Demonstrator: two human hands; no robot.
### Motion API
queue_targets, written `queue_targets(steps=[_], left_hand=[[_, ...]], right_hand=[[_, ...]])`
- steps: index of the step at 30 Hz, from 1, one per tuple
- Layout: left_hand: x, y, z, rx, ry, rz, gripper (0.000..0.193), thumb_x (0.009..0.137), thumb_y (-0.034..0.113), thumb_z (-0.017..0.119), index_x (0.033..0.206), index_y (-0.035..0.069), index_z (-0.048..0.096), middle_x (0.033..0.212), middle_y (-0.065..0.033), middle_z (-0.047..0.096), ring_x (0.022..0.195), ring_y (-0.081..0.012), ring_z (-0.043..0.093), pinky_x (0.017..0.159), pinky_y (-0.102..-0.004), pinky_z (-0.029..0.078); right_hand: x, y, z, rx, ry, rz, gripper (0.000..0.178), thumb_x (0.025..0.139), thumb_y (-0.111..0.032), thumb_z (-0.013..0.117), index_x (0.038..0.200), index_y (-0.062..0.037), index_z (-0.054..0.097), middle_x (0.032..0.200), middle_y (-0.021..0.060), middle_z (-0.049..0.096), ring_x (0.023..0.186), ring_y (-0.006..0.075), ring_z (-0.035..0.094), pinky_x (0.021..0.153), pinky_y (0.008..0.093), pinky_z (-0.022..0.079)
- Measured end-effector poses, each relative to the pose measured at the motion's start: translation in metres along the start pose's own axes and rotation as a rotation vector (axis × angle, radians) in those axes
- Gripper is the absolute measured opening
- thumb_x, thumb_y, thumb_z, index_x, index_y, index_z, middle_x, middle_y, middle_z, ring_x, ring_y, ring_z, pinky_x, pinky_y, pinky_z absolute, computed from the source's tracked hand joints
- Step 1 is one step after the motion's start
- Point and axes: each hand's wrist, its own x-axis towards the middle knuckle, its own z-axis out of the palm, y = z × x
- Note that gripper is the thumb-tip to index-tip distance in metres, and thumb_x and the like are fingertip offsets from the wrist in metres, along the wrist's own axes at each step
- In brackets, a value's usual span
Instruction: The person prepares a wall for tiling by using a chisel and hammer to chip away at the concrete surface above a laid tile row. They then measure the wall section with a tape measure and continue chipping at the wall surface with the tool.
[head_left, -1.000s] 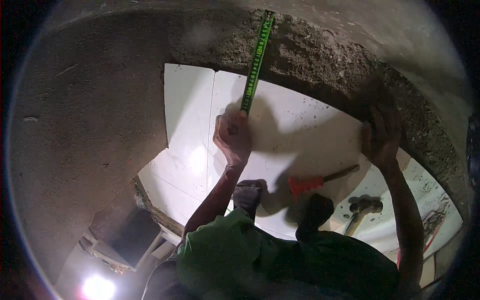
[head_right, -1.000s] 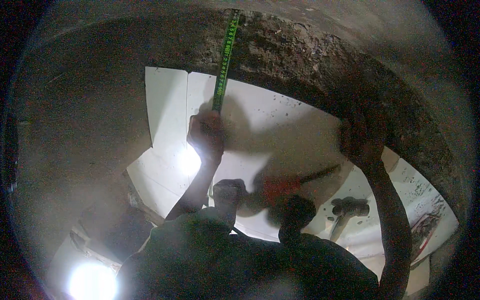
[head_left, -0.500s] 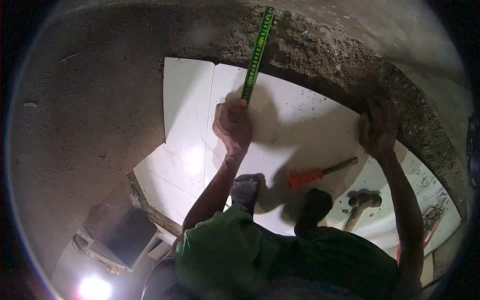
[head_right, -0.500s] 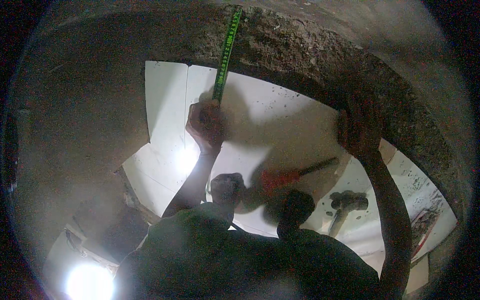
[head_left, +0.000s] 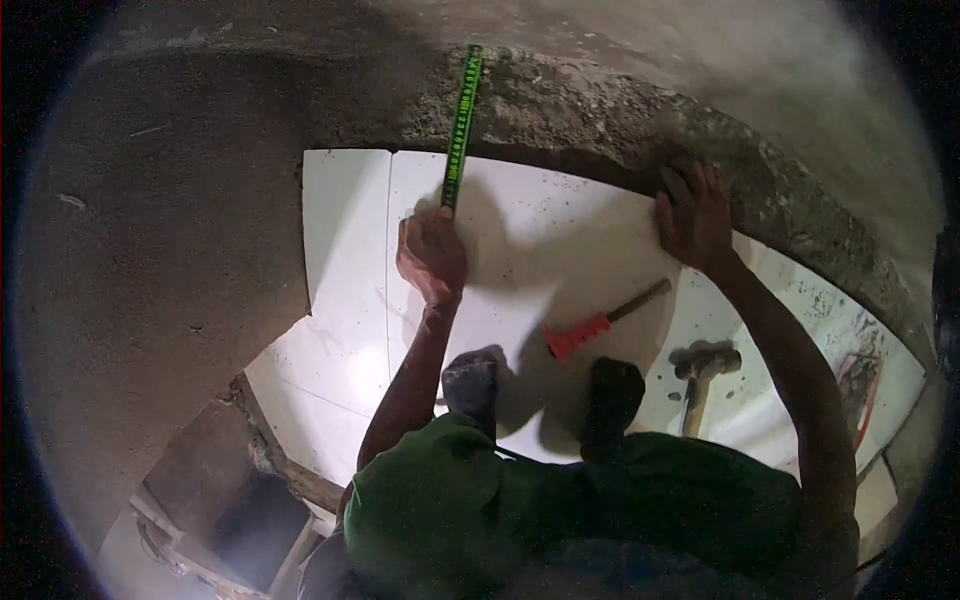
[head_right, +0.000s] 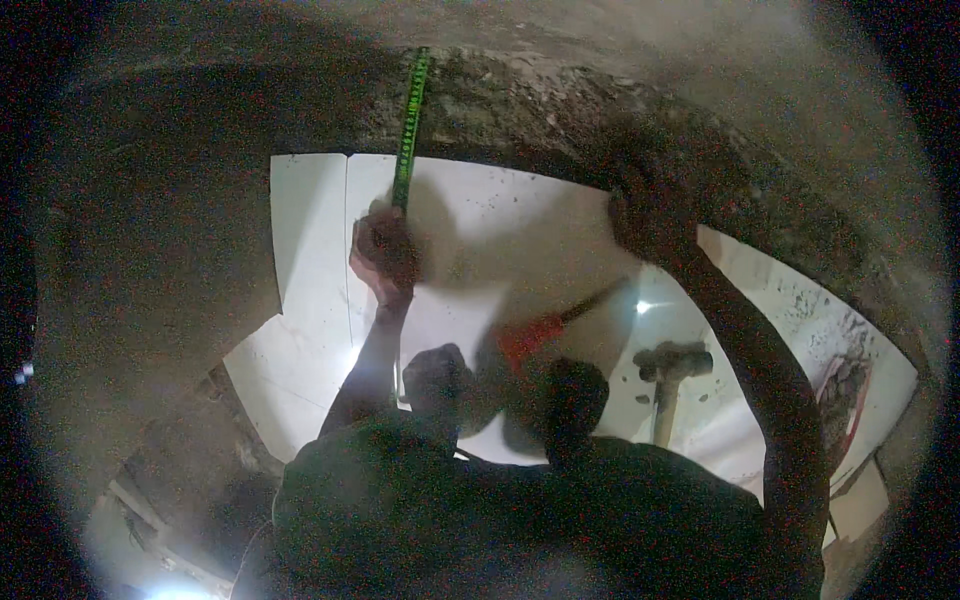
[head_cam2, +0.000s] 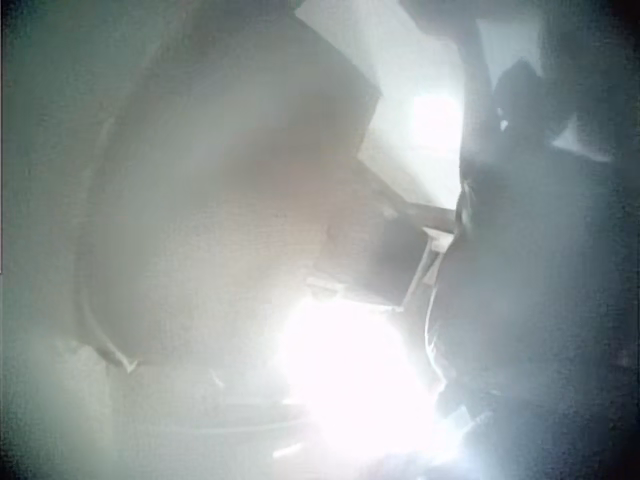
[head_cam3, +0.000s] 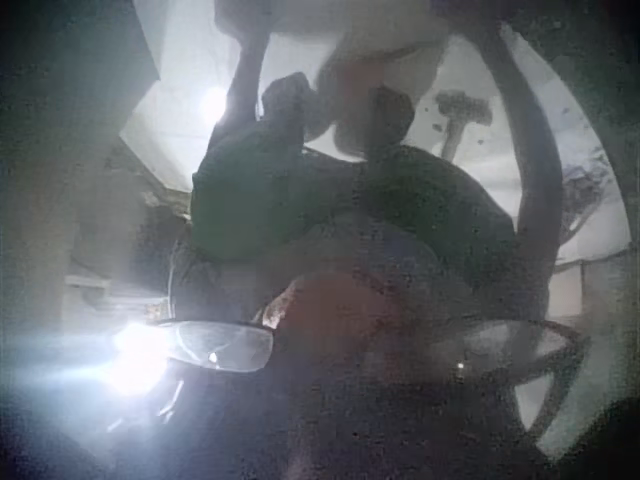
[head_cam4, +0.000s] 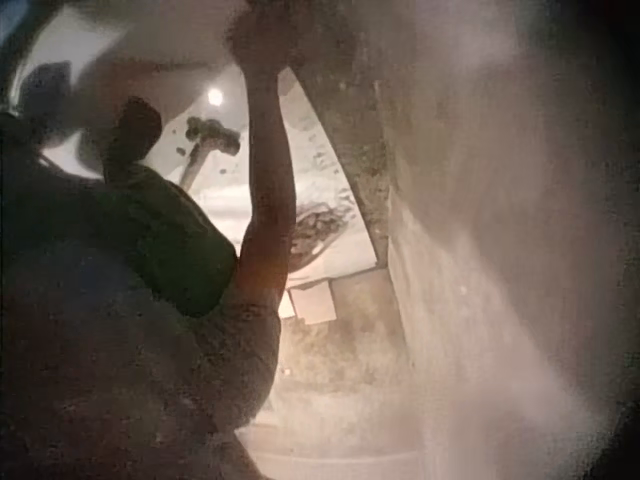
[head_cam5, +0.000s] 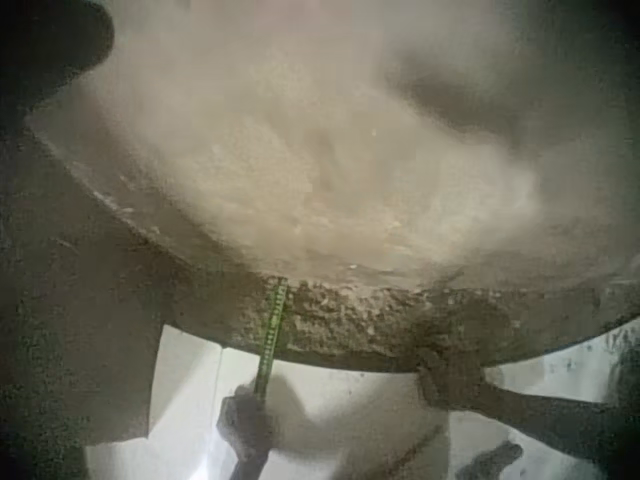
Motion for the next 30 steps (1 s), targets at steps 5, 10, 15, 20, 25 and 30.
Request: queue_targets(steps=[5, 10, 15, 20, 25, 30], left_hand=[[-0.002, 0.013, -0.002, 0.391, 0.039, 0.315, 0.024, 0.089, 0.027, 0.073, 0.081, 0.008, 0.062, 0.081, -0.0093, 0.064, 0.078, -0.0349, 0.065, 0.07, -0.0474, 0.051], [-0.005, 0.024, -0.01, 0.405, 0.011, 0.354, 0.022, 0.092, 0.025, 0.071, 0.082, 0.009, 0.059, 0.079, -0.0072, 0.062, 0.076, -0.0329, 0.062, 0.066, -0.047, 0.05], [-0.026, -0.003, -0.034, 0.394, 0.038, 0.368, 0.017, 0.095, 0.024, 0.066, 0.087, 0.01, 0.06, 0.086, -0.0083, 0.062, 0.078, -0.0333, 0.062, 0.068, -0.0486, 0.049], [-0.048, -0.054, -0.098, 0.261, -0.061, 0.343, 0.011, 0.1, 0.016, 0.057, 0.099, 0.006, 0.058, 0.08, -0.0119, 0.064, 0.073, -0.0353, 0.065, 0.069, -0.0432, 0.053], [-0.052, -0.031, -0.176, -0.008, -0.406, 0.05, 0.016, 0.106, 0.022, 0.057, 0.104, 0.006, 0.059, 0.076, -0.0004, 0.059, 0.063, -0.0051, 0.051, 0.052, -0.0212, 0.041], [-0.073, -0.053, -0.239, 0.194, -0.903, -0.176, 0.037, 0.104, 0.034, 0.058, 0.121, 0.0, 0.059, 0.101, -0.0156, 0.066, 0.09, -0.0184, 0.065, 0.079, -0.034, 0.053]], right_hand=[[-0.002, -0.004, 0.005, -0.076, -0.024, 0.061, 0.041, 0.102, -0.025, 0.052, 0.135, -0.0022, 0.057, 0.139, 0.0206, 0.049, 0.131, 0.045, 0.046, 0.112, 0.0574, 0.036], [-0.002, -0.004, 0.0, -0.104, -0.027, -0.023, 0.041, 0.103, -0.027, 0.051, 0.135, -0.0026, 0.057, 0.138, 0.0207, 0.048, 0.131, 0.0439, 0.046, 0.113, 0.0582, 0.035], [-0.006, -0.026, -0.024, -0.165, -0.055, -0.005, 0.041, 0.101, -0.024, 0.055, 0.136, -0.0022, 0.057, 0.138, 0.0214, 0.049, 0.129, 0.0438, 0.048, 0.112, 0.0583, 0.037], [-0.054, -0.037, -0.063, -0.074, -0.09, -0.087, 0.052, 0.092, -0.023, 0.066, 0.139, -0.0026, 0.054, 0.147, 0.0238, 0.043, 0.131, 0.0449, 0.047, 0.114, 0.058, 0.037], [-0.093, -0.071, -0.088, 0.124, -0.36, -0.277, 0.063, 0.089, -0.024, 0.069, 0.144, -0.0014, 0.049, 0.15, 0.0259, 0.042, 0.137, 0.0464, 0.043, 0.118, 0.0545, 0.035], [-0.11, -0.074, -0.061, 0.009, -0.502, -0.245, 0.053, 0.092, -0.022, 0.065, 0.138, 0.0, 0.052, 0.143, 0.0278, 0.048, 0.136, 0.046, 0.044, 0.116, 0.0524, 0.038]])
